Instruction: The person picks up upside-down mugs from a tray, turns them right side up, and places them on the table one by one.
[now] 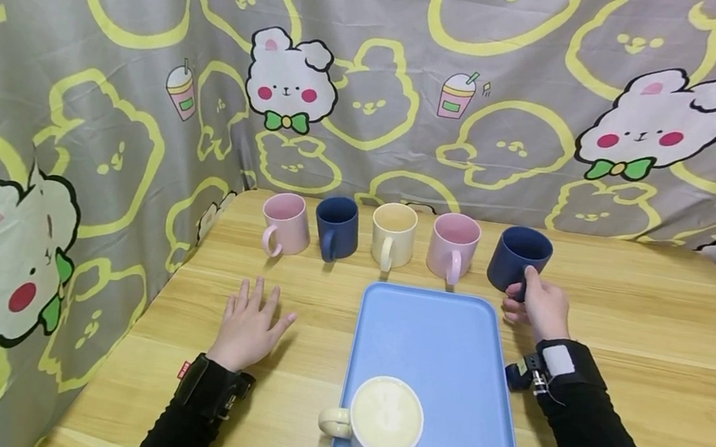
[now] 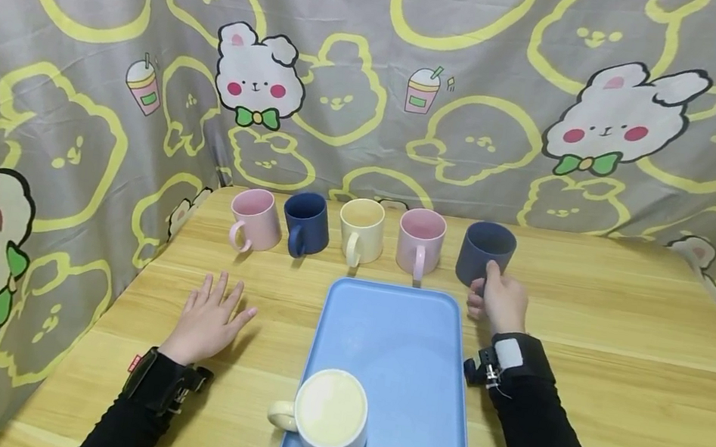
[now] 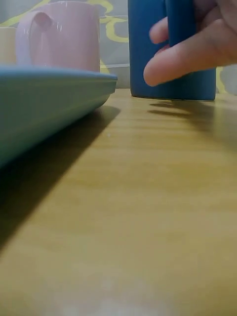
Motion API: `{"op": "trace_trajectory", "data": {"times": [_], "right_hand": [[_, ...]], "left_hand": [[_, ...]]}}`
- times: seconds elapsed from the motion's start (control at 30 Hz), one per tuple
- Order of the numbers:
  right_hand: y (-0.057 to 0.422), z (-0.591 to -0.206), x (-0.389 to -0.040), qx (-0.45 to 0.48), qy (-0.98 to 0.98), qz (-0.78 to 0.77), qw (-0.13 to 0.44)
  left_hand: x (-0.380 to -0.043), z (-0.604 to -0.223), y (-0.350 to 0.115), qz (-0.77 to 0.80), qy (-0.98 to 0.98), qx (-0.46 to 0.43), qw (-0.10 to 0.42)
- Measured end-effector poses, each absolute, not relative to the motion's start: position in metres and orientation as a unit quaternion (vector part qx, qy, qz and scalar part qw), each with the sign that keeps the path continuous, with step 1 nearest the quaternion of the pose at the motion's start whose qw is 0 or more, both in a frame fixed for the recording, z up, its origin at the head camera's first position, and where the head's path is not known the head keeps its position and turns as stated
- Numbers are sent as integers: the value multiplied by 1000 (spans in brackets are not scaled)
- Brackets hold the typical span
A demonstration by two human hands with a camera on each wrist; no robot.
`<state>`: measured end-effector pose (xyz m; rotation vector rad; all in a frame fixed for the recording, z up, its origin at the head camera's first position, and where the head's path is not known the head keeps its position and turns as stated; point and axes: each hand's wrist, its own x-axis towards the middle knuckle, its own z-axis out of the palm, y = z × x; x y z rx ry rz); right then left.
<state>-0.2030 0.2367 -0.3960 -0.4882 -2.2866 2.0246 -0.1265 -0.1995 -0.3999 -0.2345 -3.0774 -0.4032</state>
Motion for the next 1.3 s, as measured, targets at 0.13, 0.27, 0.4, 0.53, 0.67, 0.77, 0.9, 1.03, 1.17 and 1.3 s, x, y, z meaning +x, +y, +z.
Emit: {"op": "trace_trajectory", "data": {"times": [0.13, 0.27, 0.4, 0.53, 0.67, 0.77, 0.9, 1.03, 1.17, 1.3], "right_hand": [[242, -395, -194, -140, -789, 598, 28], [252, -391, -180, -118, -892, 430, 70], [259, -391, -157, -71, -950, 284, 110], [260, -398, -130, -12, -970, 217, 112], [259, -405, -105, 21, -982, 173, 79], [259, -409, -90, 35, -986, 157, 53], [257, -412, -77, 43, -986, 155, 33], [256, -412, -73, 40, -986, 160, 21], [256, -410, -71, 34, -986, 165, 13], [256, -408, -70, 26, -985, 168, 10]], "left_hand": [[-125, -400, -198, -130, -989, -74, 12], [-124, -399, -197, -131, -989, -72, 11], [-124, -399, -197, -128, -989, -70, 10], [-124, -398, -197, -124, -990, -70, 12], [-123, -397, -197, -125, -989, -71, 14], [-123, -397, -198, -125, -989, -77, 16], [-116, -399, -195, -130, -987, -97, 19], [-101, -396, -185, -158, -977, -144, 3], [-84, -391, -176, -256, -936, -237, -39], [-76, -387, -171, -362, -852, -345, -155]]}}
